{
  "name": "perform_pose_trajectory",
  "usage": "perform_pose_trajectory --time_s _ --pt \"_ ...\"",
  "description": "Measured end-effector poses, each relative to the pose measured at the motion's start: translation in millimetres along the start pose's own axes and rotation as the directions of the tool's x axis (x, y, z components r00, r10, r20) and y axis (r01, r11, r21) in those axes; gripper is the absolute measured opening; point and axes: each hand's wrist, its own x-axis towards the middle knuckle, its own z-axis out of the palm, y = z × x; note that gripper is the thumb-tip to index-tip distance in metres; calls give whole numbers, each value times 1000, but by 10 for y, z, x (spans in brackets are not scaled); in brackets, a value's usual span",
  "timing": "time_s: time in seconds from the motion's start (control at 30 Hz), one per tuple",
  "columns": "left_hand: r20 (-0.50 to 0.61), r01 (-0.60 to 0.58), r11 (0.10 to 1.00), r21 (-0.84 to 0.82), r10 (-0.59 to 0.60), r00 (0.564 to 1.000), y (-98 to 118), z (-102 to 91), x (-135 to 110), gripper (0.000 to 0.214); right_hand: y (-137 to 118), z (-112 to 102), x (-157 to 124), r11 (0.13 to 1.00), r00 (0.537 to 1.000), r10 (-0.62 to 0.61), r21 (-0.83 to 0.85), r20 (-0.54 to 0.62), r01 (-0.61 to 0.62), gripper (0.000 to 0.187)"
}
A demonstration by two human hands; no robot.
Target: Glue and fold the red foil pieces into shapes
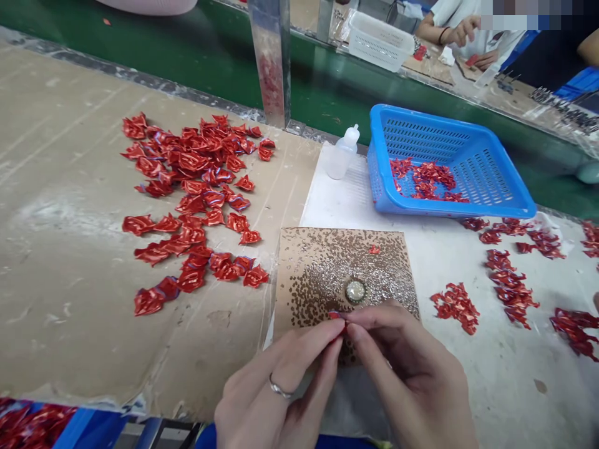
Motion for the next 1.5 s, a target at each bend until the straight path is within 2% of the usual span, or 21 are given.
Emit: perform_pose_trajectory --time_s 0.13,0.2,0.3,0.37,0.43,0.53,0.63,0.7,0.77,0.8,0.87,1.07,1.17,1.23,1.3,1.43,1.5 --pt "121 -44 996 -83 54 991 -107 42 91 25 10 -3 60 1000 1000 15 1 -21 -15 14" --pt "161 -63 994 -92 77 984 -173 31 176 27 32 -117 152 997 995 -22 -74 -94 15 13" --pt "140 -90 994 66 80 987 -329 -107 304 29 132 -498 380 949 952 -96 -315 -291 -1 8" --pt "91 -113 970 214 96 991 -488 -254 358 21 251 -811 553 871 906 -127 -482 -403 -92 15" --pt "72 -149 932 331 133 989 -673 -387 383 18 382 -1069 692 813 898 -126 -563 -422 -151 24" --pt "89 -207 888 411 187 978 -907 -496 387 20 511 -1266 752 773 896 -128 -609 -425 -179 32" --pt "109 -213 883 417 184 977 -1009 -520 378 19 510 -1327 625 690 915 -193 -712 -353 -129 31" --pt "124 -208 887 412 172 977 -1015 -524 367 22 475 -1376 493 583 943 -287 -812 -167 33 27" --pt "141 -210 893 399 167 976 -1005 -529 351 25 457 -1443 378 486 939 -336 -840 75 241 24" --pt "138 -211 895 394 170 976 -1002 -532 343 27 461 -1477 337 467 927 -337 -826 164 316 22" --pt "122 -216 897 385 183 976 -1008 -537 324 28 490 -1526 296 461 910 -327 -798 254 388 19" --pt "140 -269 874 404 232 963 -1012 -531 315 25 552 -1472 345 422 881 -377 -794 285 438 18" --pt "160 -274 839 469 225 961 -966 -515 362 28 527 -1391 350 393 883 -387 -819 266 419 18" --pt "190 -308 802 511 244 951 -940 -501 403 34 523 -1342 349 413 905 -376 -838 199 357 17" --pt "217 -348 780 520 273 937 -927 -487 440 32 541 -1306 353 452 925 -360 -845 121 287 17" --pt "193 -334 807 487 274 942 -923 -475 474 20 595 -1284 352 499 933 -354 -832 62 245 20" --pt "170 -310 827 470 259 951 -914 -485 465 17 590 -1285 328 554 939 -340 -798 44 237 17"
